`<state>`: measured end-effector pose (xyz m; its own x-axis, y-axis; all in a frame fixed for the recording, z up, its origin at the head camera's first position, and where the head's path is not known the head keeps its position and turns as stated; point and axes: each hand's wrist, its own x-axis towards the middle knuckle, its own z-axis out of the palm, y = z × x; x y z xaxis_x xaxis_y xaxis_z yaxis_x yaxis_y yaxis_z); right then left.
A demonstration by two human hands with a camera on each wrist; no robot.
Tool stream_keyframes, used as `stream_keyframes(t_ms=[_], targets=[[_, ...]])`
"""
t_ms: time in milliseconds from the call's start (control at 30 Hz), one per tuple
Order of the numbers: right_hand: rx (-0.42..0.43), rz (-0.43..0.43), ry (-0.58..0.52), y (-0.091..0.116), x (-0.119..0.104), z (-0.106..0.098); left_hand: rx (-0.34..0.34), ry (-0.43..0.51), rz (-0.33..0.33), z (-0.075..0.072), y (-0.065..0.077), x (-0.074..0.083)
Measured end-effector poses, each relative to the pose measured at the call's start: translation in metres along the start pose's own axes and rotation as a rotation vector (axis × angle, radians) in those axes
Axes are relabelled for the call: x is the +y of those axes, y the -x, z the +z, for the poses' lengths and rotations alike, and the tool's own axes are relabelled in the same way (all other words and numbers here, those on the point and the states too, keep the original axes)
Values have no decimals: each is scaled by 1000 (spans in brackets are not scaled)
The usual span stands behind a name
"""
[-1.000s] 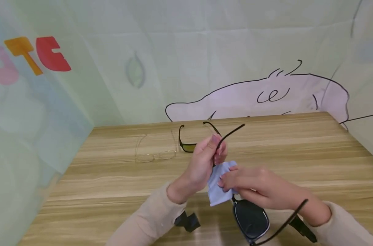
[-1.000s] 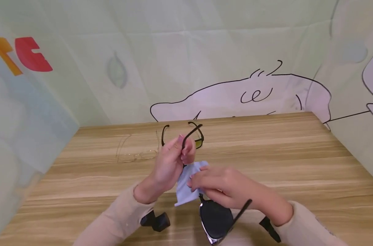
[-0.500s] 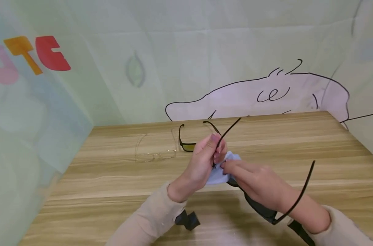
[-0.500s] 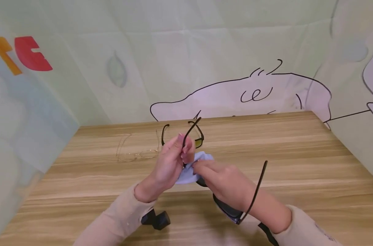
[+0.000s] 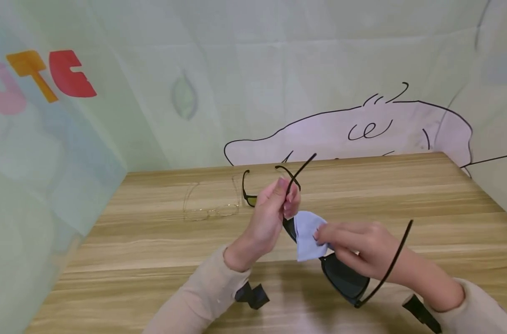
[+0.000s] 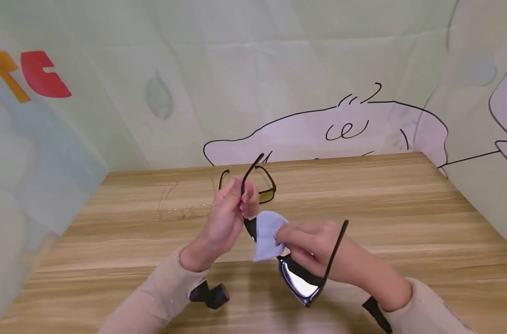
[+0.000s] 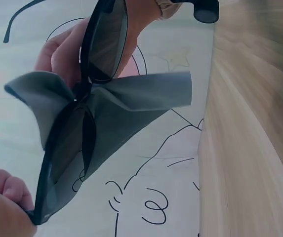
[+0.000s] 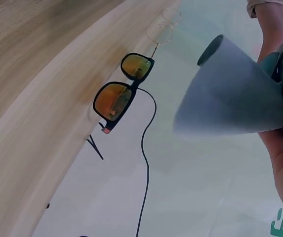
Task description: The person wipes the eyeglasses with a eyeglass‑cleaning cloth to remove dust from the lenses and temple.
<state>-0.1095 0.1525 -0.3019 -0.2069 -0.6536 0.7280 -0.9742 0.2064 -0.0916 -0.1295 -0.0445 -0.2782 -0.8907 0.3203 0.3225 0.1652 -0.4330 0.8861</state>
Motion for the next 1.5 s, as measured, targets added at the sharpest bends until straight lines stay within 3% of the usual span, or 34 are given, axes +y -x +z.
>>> stream_keyframes(t_ms=[233, 400, 567, 700, 933, 1033, 1200, 1333, 1500], targets=[[-23, -171, -83, -5, 1, 1, 17, 33, -26, 4, 1, 2], [-111, -203, -96, -15, -4, 0, 33, 57, -41, 7, 3, 5], [-154, -104, -88, -20, -10, 1, -41, 77, -47, 8, 7, 5], [-130, -12, -26, -21, -14, 5, -89, 68, -37, 8, 7, 5], [-55, 60, 155, -23, -15, 11, -91, 33, -24, 9, 7, 8], [-19, 57, 169, -22, -11, 9, -59, 14, -23, 7, 6, 8], [-35, 88, 90, -15, -4, 3, 33, -45, -1, 3, 3, 9], [-52, 130, -10, -11, -1, 0, 57, -87, 0, 1, 1, 11], [-69, 384, -251, -3, -1, -2, 50, -161, -21, -4, 0, 13]])
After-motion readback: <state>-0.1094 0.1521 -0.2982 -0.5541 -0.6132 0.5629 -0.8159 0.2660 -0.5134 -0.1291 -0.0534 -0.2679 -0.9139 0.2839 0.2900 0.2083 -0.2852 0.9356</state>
